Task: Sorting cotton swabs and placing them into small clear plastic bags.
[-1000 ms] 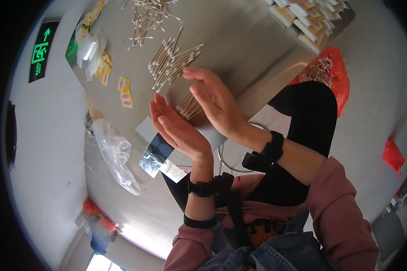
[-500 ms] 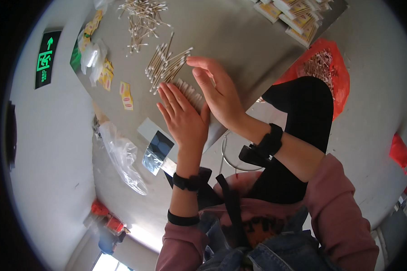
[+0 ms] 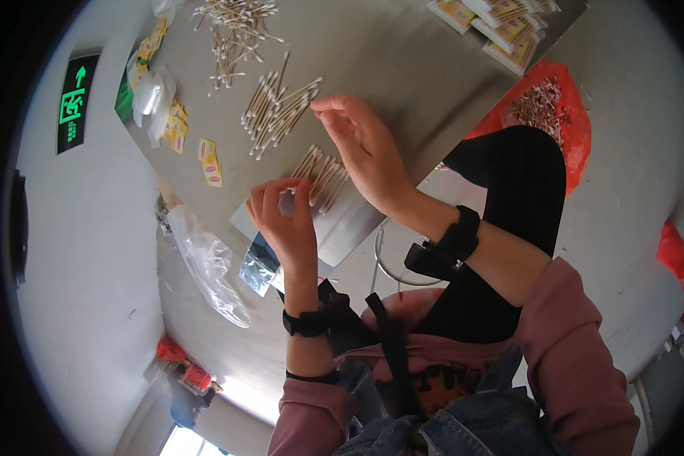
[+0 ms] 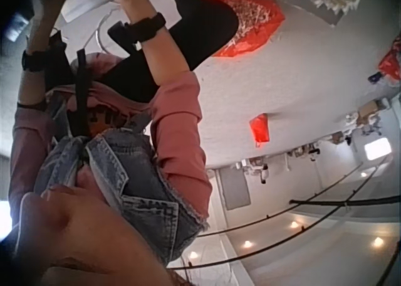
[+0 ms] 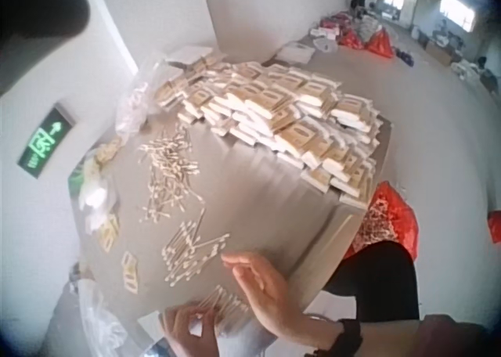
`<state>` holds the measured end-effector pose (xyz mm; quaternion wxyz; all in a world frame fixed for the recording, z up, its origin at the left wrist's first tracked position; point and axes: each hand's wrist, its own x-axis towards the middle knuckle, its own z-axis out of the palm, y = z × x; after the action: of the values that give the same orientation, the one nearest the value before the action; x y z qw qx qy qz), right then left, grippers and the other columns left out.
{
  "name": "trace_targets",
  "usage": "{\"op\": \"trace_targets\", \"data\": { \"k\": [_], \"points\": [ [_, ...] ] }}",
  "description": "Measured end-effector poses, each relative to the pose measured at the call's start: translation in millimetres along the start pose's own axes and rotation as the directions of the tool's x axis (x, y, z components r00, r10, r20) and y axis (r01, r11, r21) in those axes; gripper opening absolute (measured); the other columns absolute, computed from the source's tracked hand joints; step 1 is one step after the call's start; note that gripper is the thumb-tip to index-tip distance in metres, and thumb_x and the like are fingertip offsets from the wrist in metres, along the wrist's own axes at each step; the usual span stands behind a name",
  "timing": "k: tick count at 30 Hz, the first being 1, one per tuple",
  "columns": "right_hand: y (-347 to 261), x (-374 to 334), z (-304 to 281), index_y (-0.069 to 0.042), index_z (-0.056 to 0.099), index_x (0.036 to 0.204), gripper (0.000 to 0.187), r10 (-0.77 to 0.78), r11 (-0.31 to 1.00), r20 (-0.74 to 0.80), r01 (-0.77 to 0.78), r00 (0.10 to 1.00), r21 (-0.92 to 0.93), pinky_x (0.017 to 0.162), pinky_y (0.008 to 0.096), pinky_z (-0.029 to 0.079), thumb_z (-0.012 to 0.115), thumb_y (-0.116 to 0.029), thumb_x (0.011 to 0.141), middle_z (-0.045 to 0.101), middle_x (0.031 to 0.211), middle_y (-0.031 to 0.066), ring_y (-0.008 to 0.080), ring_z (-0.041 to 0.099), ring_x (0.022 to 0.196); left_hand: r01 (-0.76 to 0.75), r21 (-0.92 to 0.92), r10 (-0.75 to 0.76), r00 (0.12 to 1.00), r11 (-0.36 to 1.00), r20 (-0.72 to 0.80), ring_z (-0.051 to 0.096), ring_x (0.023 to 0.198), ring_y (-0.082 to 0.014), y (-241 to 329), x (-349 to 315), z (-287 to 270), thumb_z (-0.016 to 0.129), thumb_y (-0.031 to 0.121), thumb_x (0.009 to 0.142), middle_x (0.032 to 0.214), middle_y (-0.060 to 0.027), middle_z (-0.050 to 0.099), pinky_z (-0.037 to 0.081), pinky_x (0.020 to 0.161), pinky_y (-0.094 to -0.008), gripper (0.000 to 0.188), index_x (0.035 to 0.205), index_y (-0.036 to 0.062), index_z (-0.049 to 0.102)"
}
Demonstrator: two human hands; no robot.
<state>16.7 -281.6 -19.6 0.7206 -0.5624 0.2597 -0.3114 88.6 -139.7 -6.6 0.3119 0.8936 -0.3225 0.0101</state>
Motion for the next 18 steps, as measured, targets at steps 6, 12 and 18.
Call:
{"op": "trace_targets", "data": {
  "k": [6, 12, 18],
  "points": [
    [1, 0, 1, -0.002, 0.060, 0.122, 0.039, -0.017, 1.000, -0.006, 0.017, 1.000, -0.008, 0.095, 0.0312, 0.045, 0.043, -0.034, 0.108, 0.063, 0.121, 0.0084, 0.0159, 0.058, 0.112, -0.094, 0.056, 0.083, 0.982, 0.994, 0.172, 0.051, 0.091, -0.0280, -4, 8, -5, 0.074, 0.015, 0.085, 0.090, -0.0057, 0.056, 0.038, 0.087, -0.0389, 0.010, 0.088, 0.0087, 0.066],
    [4, 1, -7, -0.002, 0.059, 0.122, 0.041, 0.063, 0.996, -0.035, -0.061, 0.997, 0.061, 0.094, 0.0314, 0.046, 0.044, -0.037, 0.107, 0.062, 0.121, 0.0097, 0.0170, 0.059, 0.113, -0.115, -0.039, 0.115, 0.993, 0.993, 0.006, 0.055, 0.088, -0.0287, 25, 14, -14, 0.072, 0.008, 0.084, 0.093, -0.0073, 0.060, 0.040, 0.085, -0.0392, 0.010, 0.088, 0.0054, 0.063],
    [5, 4, 3, -0.002, 0.058, 0.123, 0.040, 0.032, 0.996, -0.031, -0.030, 0.999, 0.088, 0.093, 0.0338, 0.048, 0.043, -0.036, 0.107, 0.063, 0.121, 0.0111, 0.0198, 0.060, 0.112, -0.202, -0.591, 0.319, 0.943, 0.781, 0.099, 0.063, 0.094, -0.0254, 172, 6, -4, 0.070, -0.010, 0.077, 0.098, -0.0095, 0.065, 0.049, 0.083, -0.0347, 0.026, 0.099, 0.0018, 0.063]
  ]
}}
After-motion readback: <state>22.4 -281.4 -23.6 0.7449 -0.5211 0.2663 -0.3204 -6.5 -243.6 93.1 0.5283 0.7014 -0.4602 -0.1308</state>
